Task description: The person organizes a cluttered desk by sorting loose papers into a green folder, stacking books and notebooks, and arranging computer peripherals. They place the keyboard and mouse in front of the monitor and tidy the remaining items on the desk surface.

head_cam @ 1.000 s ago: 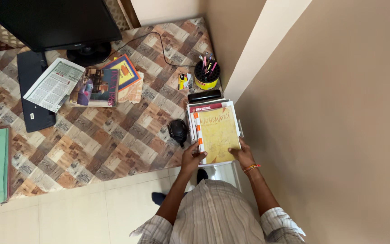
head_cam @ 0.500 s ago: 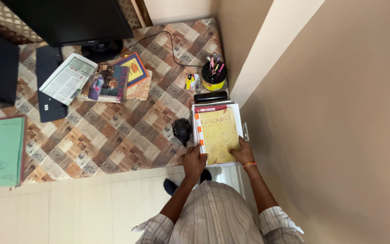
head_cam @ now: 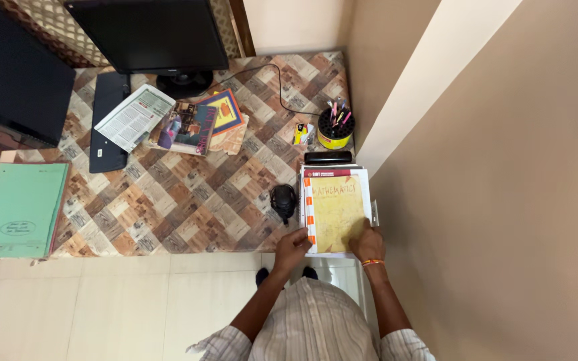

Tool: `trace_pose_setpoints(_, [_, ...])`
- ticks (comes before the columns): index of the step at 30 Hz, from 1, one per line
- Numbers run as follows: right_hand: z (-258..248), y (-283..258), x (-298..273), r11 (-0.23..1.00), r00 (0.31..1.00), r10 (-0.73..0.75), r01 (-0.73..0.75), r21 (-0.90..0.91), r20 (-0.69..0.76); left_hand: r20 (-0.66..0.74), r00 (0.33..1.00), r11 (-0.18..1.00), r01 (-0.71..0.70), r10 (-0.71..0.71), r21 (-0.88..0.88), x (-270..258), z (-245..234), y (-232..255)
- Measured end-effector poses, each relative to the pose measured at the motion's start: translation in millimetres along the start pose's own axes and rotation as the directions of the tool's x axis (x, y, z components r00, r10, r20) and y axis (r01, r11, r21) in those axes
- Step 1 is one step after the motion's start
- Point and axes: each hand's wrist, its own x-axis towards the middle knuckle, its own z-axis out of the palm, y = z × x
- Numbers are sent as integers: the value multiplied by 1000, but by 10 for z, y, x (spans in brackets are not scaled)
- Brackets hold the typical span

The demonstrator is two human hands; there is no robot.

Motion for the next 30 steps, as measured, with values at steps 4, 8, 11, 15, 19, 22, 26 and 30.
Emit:
trace_pose_setpoints(4, [269,101,-50,995,997,-71,72,-65,14,58,997,994,-41,47,-98,-136,-38,-118])
trace_pose_setpoints(8, [316,-59,-280,998,999,19,-16,-61,41,121,993,971,45,-17,-233,-251,-165,-65])
trace_pose_setpoints(11, [370,-142,-483,992,999,-48,45,-118,-18,106,994,970,20,6,-243,-352,-306,-59])
trace_pose_setpoints(15, [590,-214,-735,989,985,-138,133,-61,-100,95,995,967,11,14,-255,-590,-620,-99])
trace_pose_setpoints(19, [905,-437,-883,918,885,-395,389,-74,-246,25,998,958,60,-56,-281,-906,-1114,-84])
trace_pose_setpoints(22, [1158,-758,-1124,887,873,-419,452,91,-250,11,999,912,33,-31,-409,-1136,-1498,-206])
trace_pose_setpoints(26, [1434,-1311,-1569,766,790,-585,612,195,-183,-56,994,884,56,-92,-463,-1453,-2033,-401])
trace_pose_setpoints(30, [1647,-1865,-2024,808,850,-524,480,343,46,-145,986,860,-2,-84,-509,-1676,-2586,-496])
